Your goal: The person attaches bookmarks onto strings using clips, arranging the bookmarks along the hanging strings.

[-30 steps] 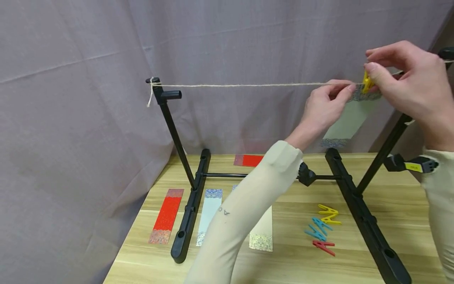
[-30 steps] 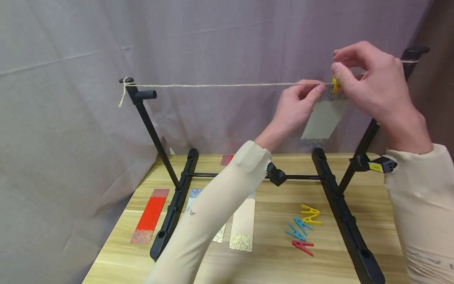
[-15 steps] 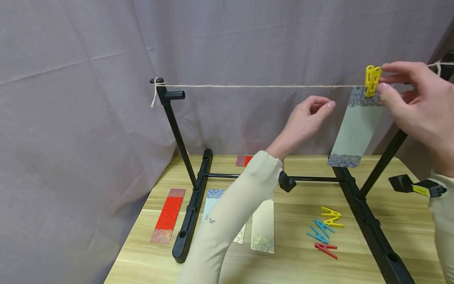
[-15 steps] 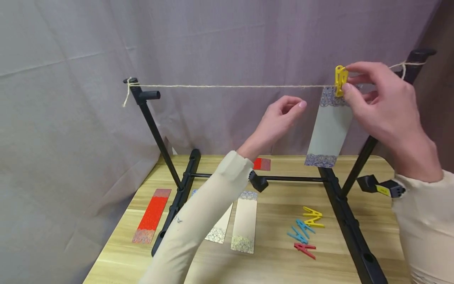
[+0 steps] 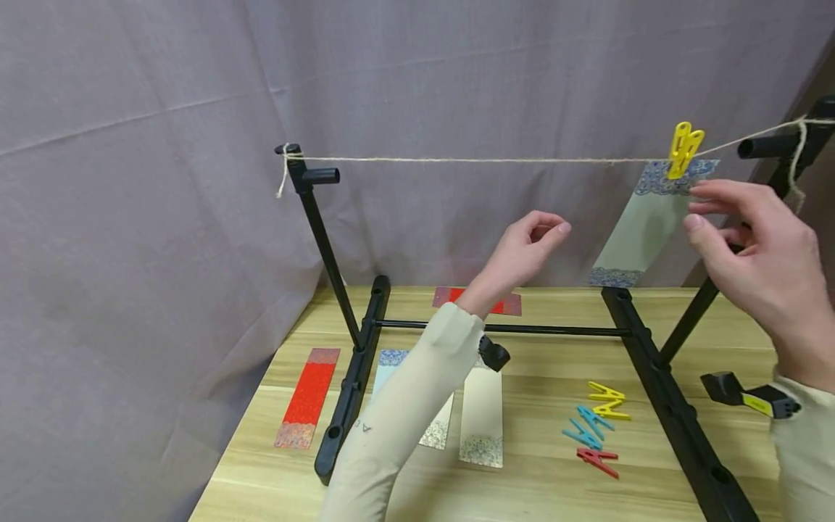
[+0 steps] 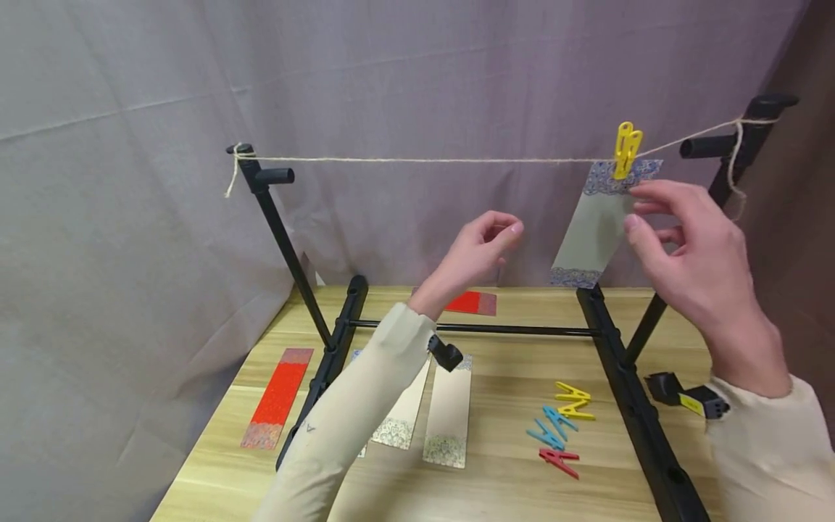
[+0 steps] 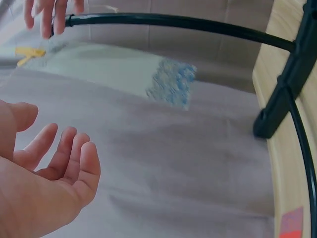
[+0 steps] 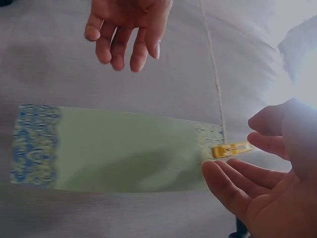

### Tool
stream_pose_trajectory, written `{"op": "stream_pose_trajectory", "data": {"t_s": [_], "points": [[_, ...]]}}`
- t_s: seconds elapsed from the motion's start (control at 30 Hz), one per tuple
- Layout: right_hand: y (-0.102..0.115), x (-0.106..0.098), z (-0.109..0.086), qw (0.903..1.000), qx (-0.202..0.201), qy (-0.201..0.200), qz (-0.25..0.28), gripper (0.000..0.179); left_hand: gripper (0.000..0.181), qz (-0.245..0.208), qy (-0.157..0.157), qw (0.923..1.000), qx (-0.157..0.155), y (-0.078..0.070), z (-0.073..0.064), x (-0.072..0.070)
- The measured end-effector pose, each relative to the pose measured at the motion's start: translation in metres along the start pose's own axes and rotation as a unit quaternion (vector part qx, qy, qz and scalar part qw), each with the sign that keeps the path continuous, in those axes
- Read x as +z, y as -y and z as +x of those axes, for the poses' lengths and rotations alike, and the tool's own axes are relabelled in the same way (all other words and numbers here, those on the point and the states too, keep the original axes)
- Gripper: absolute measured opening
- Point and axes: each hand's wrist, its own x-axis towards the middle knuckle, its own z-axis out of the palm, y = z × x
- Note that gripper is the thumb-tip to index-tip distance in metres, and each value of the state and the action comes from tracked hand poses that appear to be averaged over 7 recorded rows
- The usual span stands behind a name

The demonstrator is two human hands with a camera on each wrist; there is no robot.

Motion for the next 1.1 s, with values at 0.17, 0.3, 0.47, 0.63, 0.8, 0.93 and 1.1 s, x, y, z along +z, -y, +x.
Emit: {"op": "stream_pose_trajectory", "data": {"t_s": [0.17,0.3,0.47,0.63,0.8,0.93,1.1], "points": [[-0.008,0.009,-0.015,0.9988,-0.044,0.022,-0.002,0.043,0.027,-0.021,0.004,0.9996,-0.02,0.021,-0.011,-0.013],[-0.014,0.021,-0.027,0.9956,-0.079,0.049,-0.012,0.044,0.028,-0.027,0.009,0.9992,-0.027,0.036,-0.021,-0.02],[-0.021,0.036,-0.039,0.9864,-0.135,0.092,-0.021,0.047,0.028,-0.011,0.005,0.9995,-0.029,0.051,-0.031,-0.024],[-0.025,0.053,-0.049,0.971,-0.197,0.131,-0.031,0.044,0.027,0.011,-0.002,0.9988,-0.048,0.063,-0.04,-0.028],[-0.029,0.068,-0.064,0.9575,-0.225,0.177,-0.031,0.042,0.029,0.023,0.005,0.9977,-0.064,0.075,-0.046,-0.03],[-0.032,0.079,-0.078,0.9498,-0.213,0.227,-0.03,0.039,0.027,0.032,0.004,0.9966,-0.075,0.087,-0.052,-0.03],[-0.04,0.089,-0.095,0.9447,-0.198,0.259,-0.033,0.039,0.027,0.056,0.008,0.9934,-0.1,0.104,-0.06,-0.029]]}}
